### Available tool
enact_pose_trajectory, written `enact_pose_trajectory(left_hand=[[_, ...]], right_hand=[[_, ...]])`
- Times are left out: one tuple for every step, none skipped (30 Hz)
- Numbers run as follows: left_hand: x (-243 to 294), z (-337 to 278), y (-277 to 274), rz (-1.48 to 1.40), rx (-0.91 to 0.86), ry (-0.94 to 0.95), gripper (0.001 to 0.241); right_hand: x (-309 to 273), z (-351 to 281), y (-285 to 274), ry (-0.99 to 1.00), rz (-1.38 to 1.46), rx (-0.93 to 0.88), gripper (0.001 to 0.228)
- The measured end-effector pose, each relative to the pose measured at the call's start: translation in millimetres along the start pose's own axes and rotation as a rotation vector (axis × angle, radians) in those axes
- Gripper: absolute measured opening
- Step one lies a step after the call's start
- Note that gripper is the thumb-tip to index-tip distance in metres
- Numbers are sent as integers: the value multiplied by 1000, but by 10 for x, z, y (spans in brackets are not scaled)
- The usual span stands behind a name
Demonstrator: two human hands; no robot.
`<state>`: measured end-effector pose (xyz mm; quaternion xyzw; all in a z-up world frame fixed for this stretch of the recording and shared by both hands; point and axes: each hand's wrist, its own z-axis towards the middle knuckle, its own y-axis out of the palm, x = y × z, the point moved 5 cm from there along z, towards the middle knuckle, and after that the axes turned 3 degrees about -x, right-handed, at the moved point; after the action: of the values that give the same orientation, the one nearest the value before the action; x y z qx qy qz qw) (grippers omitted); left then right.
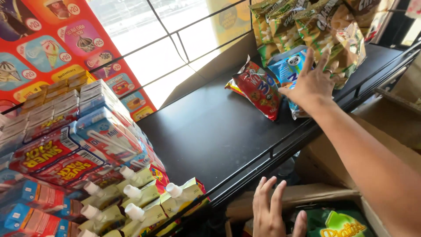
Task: Organizing and stocking snack bags from a box onto store shelves.
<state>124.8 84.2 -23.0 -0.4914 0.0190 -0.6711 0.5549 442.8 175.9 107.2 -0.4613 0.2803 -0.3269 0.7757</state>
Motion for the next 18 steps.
enact_pose_trajectory(left_hand=[[6,24,-48,0,-8,-10,69],[-3,43,-105,-50,8,-39,64],[4,42,-155,-104,24,-72,59],[13,32,-204,-108,15,-87,59],[13,55,-267,-139,44,-99,54],[22,74,-333,-170,73,-111,49],[23,63,-365,-172,72,-119,49],[28,49,-398,-179,83,-129,45],[41,25,-427,-186,90,-137,41],[47,-2,-448,-188,85,-144,41],[50,-31,-471,-191,90,-151,39],[53,-58,-491,-193,94,-158,37],[72,-70,-518,-198,88,-166,37],[95,-83,-547,-199,93,-162,35],[110,-117,-572,-198,95,-160,33],[106,-168,-568,-203,87,-170,33],[112,-197,-572,-216,86,-167,31],[121,-223,-575,-230,84,-164,29]], right_hand=[[5,52,94,1,-1,-13,128],[50,92,268,81,23,-174,135],[106,93,441,163,41,-338,142],[139,37,521,164,34,-355,142],[152,28,557,163,73,-344,140],[168,14,584,162,113,-333,139],[181,-27,587,160,109,-339,139],[186,-59,552,127,154,-274,134],[215,-111,516,98,199,-210,130],[324,-85,645,101,195,-218,130],[412,-52,683,30,266,-45,125],[510,-38,719,-40,335,129,121],[536,-69,668,-38,329,119,121],[544,-122,534,-124,415,273,113],[562,-215,423,-211,500,425,104],[574,-363,282,-207,495,413,104],[570,-500,108,-266,585,431,93],[566,-630,-72,-327,677,447,82]])
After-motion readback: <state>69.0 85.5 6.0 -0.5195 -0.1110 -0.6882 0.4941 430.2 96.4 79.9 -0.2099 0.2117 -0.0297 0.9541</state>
